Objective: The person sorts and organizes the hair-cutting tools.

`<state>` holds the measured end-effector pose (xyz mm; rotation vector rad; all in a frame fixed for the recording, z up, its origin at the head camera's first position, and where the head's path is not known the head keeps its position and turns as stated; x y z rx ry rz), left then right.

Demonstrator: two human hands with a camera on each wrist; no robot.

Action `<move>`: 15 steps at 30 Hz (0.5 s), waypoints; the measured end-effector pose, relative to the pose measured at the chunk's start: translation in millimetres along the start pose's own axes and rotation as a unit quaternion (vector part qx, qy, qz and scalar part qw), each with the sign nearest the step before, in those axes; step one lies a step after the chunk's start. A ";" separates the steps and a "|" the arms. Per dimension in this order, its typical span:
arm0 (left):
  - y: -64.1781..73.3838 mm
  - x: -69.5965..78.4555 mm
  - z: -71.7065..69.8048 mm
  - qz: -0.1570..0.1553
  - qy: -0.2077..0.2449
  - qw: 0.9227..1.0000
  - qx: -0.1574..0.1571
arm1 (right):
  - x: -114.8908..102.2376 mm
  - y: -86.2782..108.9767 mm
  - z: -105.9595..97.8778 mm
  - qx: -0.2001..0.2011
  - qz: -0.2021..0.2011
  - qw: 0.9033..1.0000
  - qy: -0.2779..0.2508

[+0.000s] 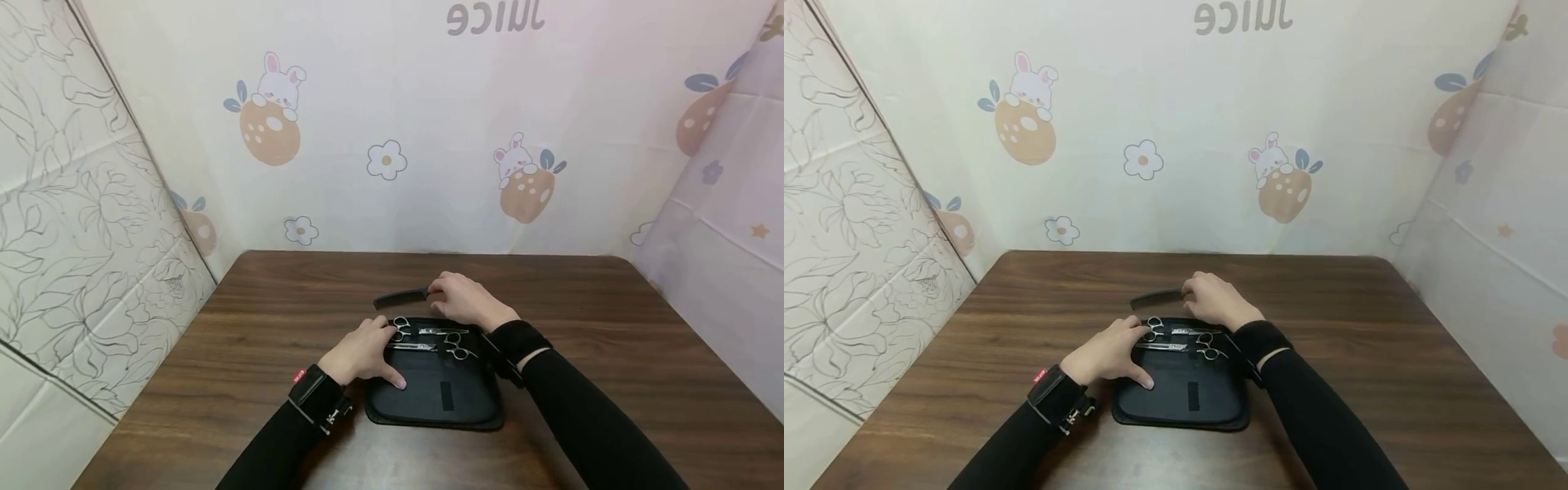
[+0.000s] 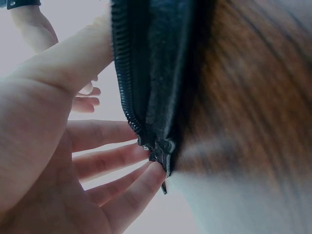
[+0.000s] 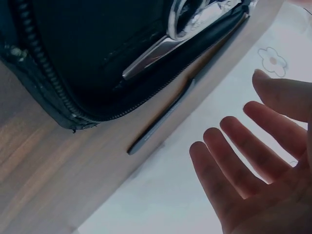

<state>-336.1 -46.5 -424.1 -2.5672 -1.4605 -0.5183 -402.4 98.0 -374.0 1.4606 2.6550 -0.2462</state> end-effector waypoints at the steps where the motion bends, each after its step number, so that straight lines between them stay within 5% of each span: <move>1: -0.2 -0.3 0.4 -0.001 0.001 1.000 0.000 | 1.5 -1.6 1.7 -0.001 0.002 1.000 0.000; 15: -0.4 -0.1 -0.4 -0.006 0.007 1.000 -0.004 | 11.0 -25.7 11.0 -0.024 0.020 1.000 -0.002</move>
Point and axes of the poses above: each hand's wrist, its own y-axis away from the middle knuckle, its own z-axis out of the palm, x = y × z, the point moved 9 cm from there along -y, towards the middle knuckle, and after that the axes turned 5 degrees about y, right-handed, at the moved point
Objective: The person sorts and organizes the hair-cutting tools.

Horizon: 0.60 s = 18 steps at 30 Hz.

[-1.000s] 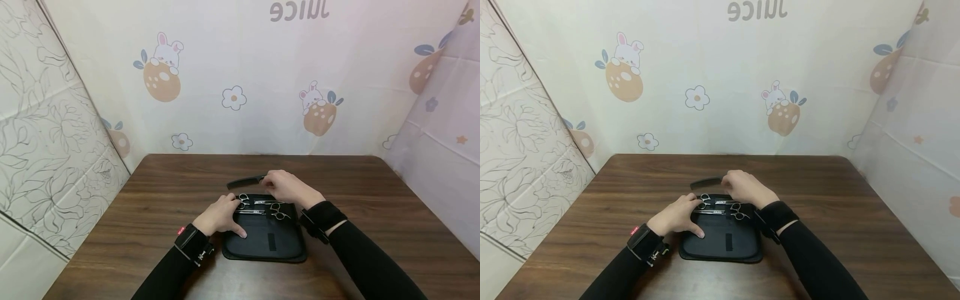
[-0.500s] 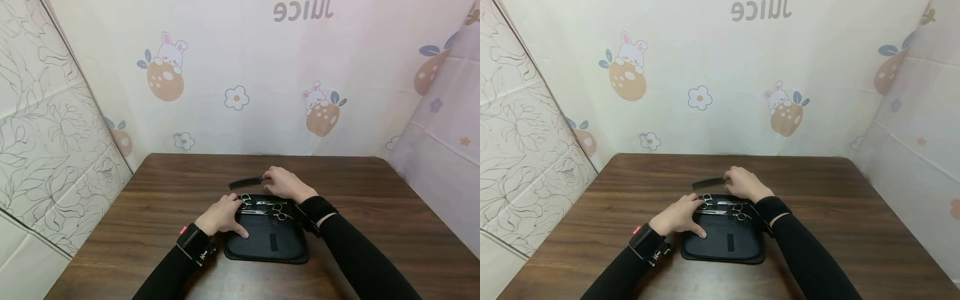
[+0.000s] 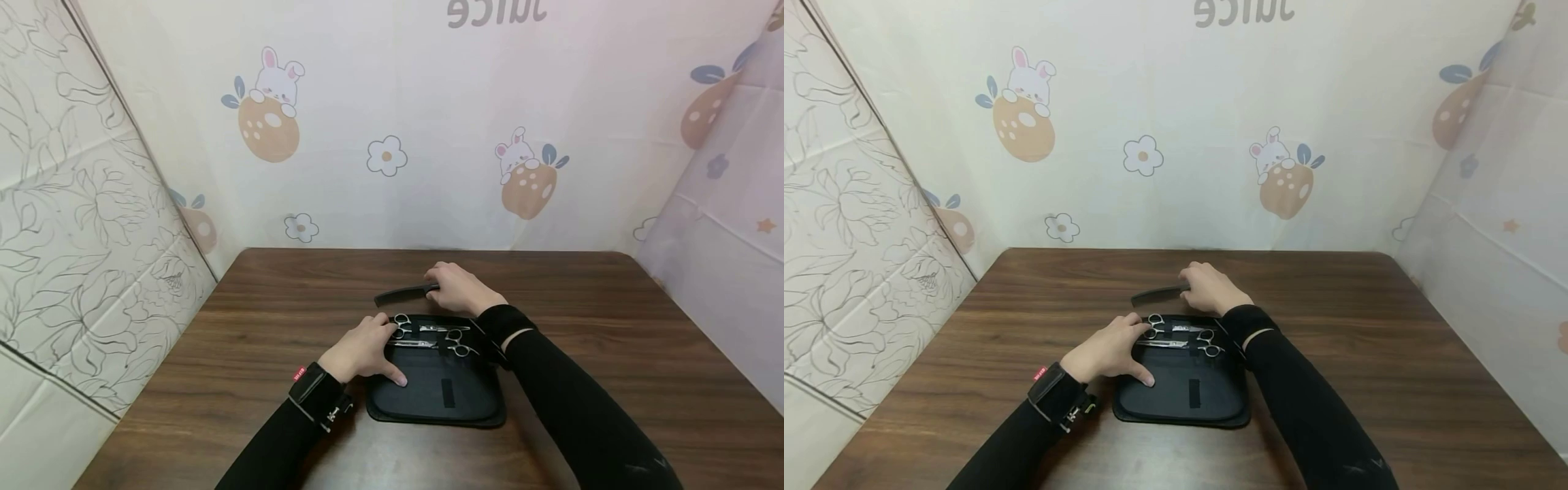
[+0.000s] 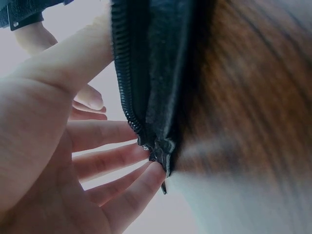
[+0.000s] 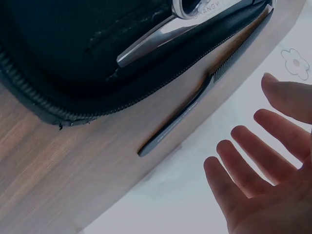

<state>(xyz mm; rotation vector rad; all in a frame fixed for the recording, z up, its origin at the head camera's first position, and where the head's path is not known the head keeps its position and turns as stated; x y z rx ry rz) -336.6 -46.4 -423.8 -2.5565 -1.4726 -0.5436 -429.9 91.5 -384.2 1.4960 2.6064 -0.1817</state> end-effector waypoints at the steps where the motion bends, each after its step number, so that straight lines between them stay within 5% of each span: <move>1: -0.1 0.1 0.0 0.000 0.000 1.000 0.000 | 0.5 -1.3 1.3 -0.004 0.003 1.000 -0.001; 18: -2.5 -3.0 1.9 -0.002 -0.003 1.000 0.003 | -0.2 -16.4 15.4 -0.066 0.051 0.996 0.033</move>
Point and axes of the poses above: each hand's wrist, its own y-axis away from the middle knuckle, its own z-axis out of the palm, x = y × z, the point moved 9 cm from there along -y, towards the middle knuckle, and after that the axes turned 5 degrees about y, right-handed, at the moved point
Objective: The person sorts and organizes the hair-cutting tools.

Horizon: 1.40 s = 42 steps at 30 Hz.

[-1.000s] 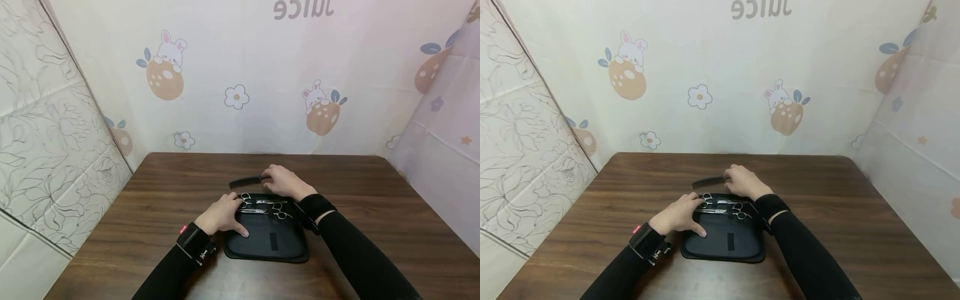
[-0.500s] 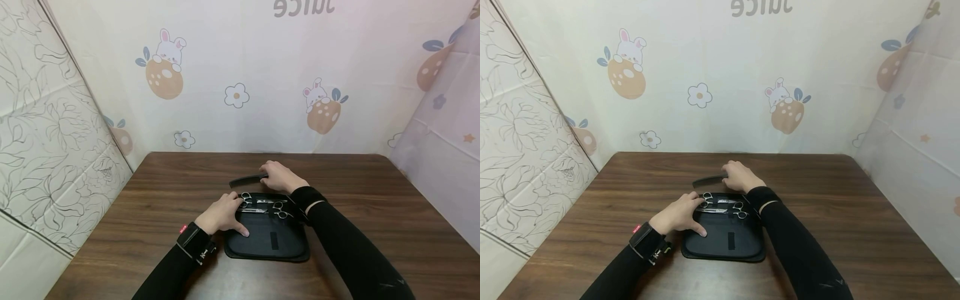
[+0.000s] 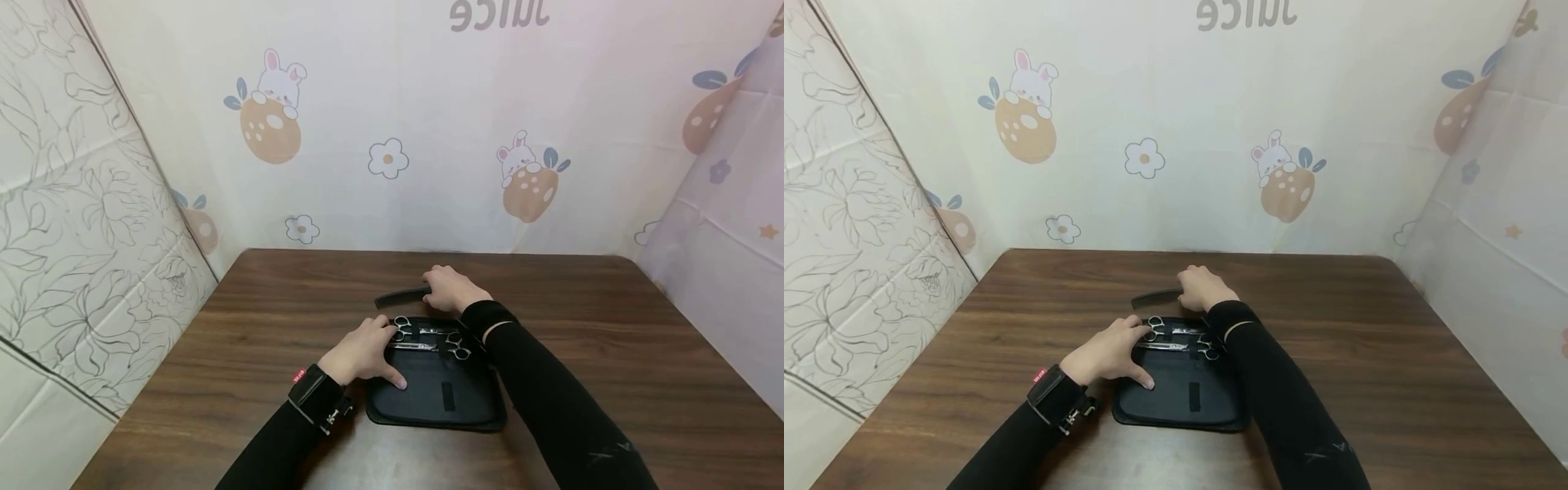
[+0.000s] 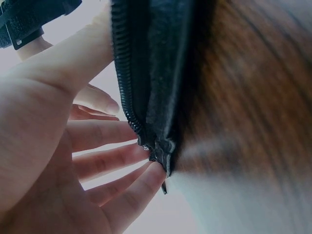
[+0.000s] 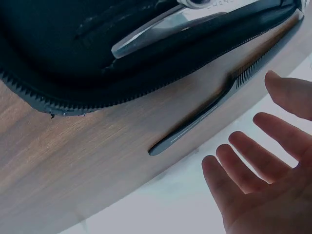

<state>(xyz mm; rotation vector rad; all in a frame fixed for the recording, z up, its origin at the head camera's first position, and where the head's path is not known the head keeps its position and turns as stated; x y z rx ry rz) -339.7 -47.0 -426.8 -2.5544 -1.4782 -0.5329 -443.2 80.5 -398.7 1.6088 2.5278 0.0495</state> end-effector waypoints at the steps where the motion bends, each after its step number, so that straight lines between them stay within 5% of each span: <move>1: 0.1 -0.3 -0.4 -0.001 0.000 1.000 0.000 | -1.9 -0.5 0.4 -0.003 -0.001 1.000 0.002; 13: 2.1 2.3 -0.4 0.001 -0.002 1.000 0.001 | -1.5 -6.8 20.9 -0.040 0.013 0.999 0.009; 42: 2.1 2.6 -0.9 0.001 -0.001 1.000 0.005 | 13.3 1.2 20.5 -0.045 0.010 0.996 0.072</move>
Point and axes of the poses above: each hand's wrist, its own y-axis away from the middle knuckle, its own z-axis out of the palm, x = y × z, the point moved 9 cm from there along -y, towards the middle knuckle, and after that the axes turned 5 degrees about y, right-handed, at the moved point
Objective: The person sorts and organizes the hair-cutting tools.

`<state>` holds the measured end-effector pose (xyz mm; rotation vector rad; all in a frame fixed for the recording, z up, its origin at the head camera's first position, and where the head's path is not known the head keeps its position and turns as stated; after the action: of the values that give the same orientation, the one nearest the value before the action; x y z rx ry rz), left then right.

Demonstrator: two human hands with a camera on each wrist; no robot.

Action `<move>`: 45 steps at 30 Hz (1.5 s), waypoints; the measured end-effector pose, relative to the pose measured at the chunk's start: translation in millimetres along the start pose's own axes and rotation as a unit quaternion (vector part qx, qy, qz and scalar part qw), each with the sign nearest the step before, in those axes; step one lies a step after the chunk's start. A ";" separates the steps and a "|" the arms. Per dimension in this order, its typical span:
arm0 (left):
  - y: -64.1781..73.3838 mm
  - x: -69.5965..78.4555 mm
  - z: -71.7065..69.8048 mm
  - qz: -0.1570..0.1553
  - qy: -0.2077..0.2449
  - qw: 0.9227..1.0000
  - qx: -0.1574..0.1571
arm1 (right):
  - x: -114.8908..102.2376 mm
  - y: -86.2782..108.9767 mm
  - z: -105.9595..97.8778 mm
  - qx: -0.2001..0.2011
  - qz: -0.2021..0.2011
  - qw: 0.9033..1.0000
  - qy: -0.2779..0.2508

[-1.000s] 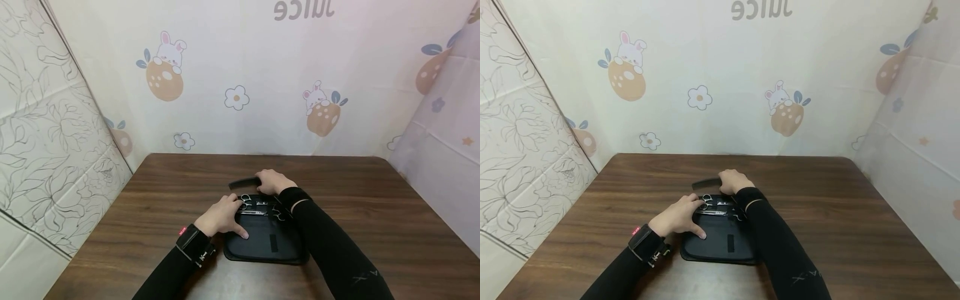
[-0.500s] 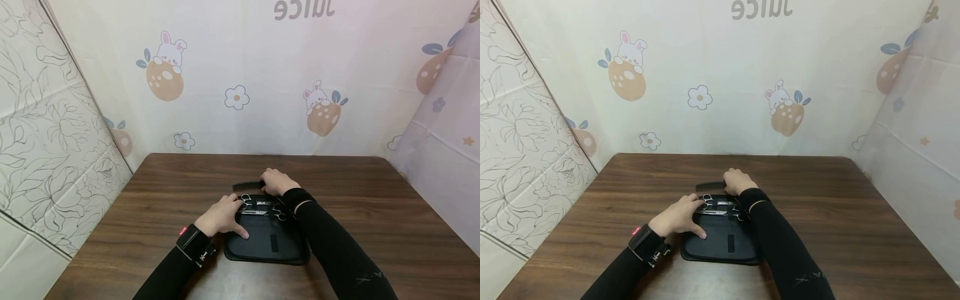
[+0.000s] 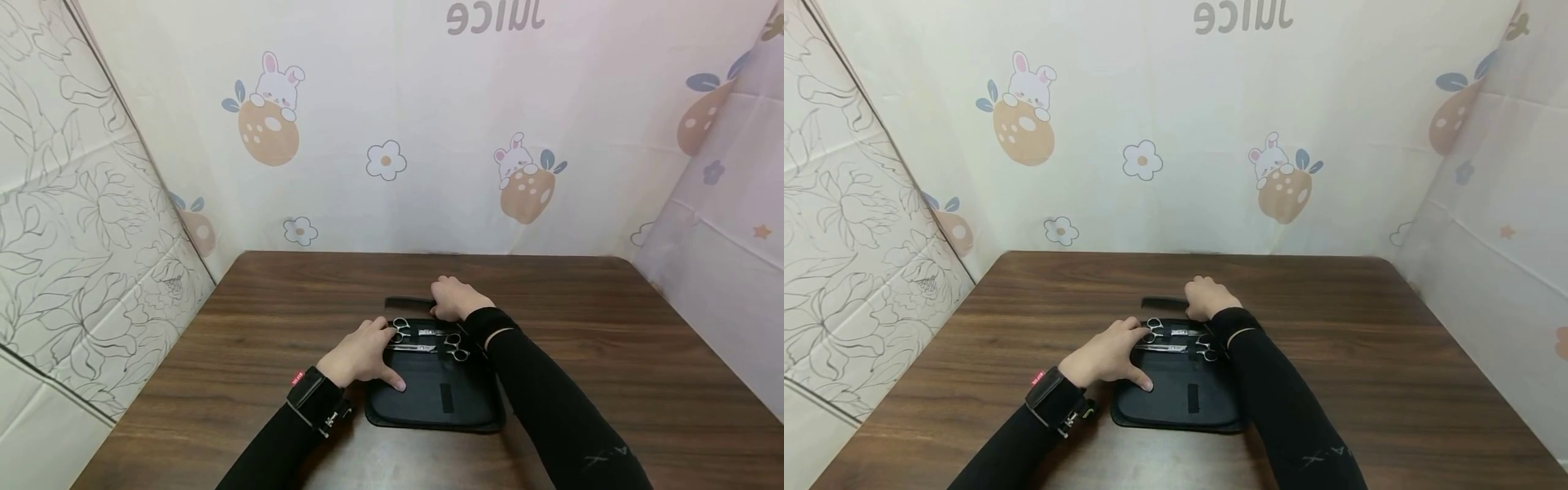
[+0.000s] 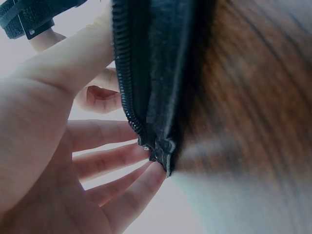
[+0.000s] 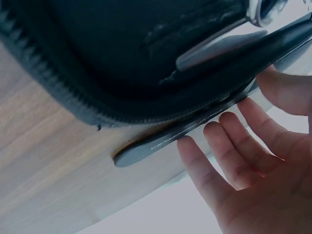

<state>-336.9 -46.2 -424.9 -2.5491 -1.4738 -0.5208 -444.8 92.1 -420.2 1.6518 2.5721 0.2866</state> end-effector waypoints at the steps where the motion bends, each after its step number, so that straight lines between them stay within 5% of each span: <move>1: 0.0 0.2 -0.1 0.000 0.000 1.000 0.000 | 0.6 0.1 -0.8 0.001 -0.002 1.000 -0.003; 24: -1.9 1.2 2.2 -0.004 -0.002 1.000 -0.009 | -3.4 19.5 -18.8 0.052 -0.033 0.997 -0.035; 45: -0.7 -0.8 0.6 -0.003 -0.002 1.000 -0.008 | 3.8 53.6 -21.3 0.113 -0.070 0.983 -0.128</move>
<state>-337.7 -46.3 -425.7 -2.5609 -1.4840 -0.5311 -401.9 114.6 -388.7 1.4470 2.5788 -0.2196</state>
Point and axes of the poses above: each hand's wrist, its own y-axis away from the middle knuckle, its own z-axis out of the palm, x = y × z, the point moved 9 cm from there along -y, towards the middle knuckle, and after that the axes turned 5 degrees about y, right-handed, at the moved point
